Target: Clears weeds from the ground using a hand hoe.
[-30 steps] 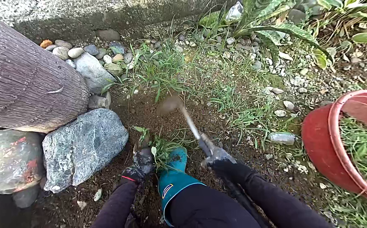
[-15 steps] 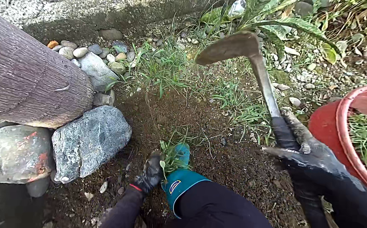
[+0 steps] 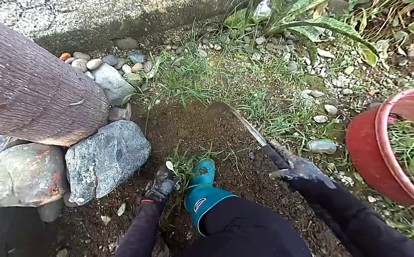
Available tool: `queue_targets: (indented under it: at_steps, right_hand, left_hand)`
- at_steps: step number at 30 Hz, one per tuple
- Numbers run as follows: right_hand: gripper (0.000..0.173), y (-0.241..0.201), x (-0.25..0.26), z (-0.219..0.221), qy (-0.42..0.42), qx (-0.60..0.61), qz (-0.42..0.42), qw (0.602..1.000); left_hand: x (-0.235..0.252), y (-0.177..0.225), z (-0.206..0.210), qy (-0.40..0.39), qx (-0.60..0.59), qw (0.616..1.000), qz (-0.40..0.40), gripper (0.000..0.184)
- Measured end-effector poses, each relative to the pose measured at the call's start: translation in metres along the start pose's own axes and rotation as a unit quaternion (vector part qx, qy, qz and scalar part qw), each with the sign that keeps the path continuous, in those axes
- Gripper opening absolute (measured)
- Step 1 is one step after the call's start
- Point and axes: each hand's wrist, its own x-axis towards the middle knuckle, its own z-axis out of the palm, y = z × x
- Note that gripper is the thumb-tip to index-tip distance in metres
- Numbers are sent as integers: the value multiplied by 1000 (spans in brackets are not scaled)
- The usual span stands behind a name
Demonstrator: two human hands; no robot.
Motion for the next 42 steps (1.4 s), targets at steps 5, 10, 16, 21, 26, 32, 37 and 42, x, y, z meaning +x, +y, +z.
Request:
queue_targets:
  at_steps: [5, 10, 16, 21, 26, 32, 37, 42]
  right_hand:
    - [107, 5, -11, -19, 76, 24, -8, 997]
    - [106, 15, -17, -31, 109, -13, 3, 994]
    - [103, 36, -34, -57, 168, -20, -22, 985]
    - [103, 56, -39, -60, 176, -24, 13, 984]
    - [102, 78, -64, -58, 161, -47, 42, 985]
    - [99, 135, -84, -53, 152, -96, 67, 981]
    - [87, 128, -70, -53, 88, -245, 99, 960]
    - [91, 115, -59, -46, 92, -274, 106, 951]
  left_hand:
    - [90, 39, -11, -19, 165, 986, -28, 86]
    - [108, 40, 9, -63, 161, 985, 26, 58]
    - [58, 52, 15, -155, 270, 918, 247, 40]
    - [104, 105, 45, -266, 417, 842, 215, 52]
    - [135, 113, 69, -288, 517, 777, 213, 32]
    - [127, 87, -36, -179, 539, 809, 150, 30]
    - [106, 92, -37, -194, 479, 831, 204, 43]
    - [142, 91, 51, -280, 477, 783, 285, 68]
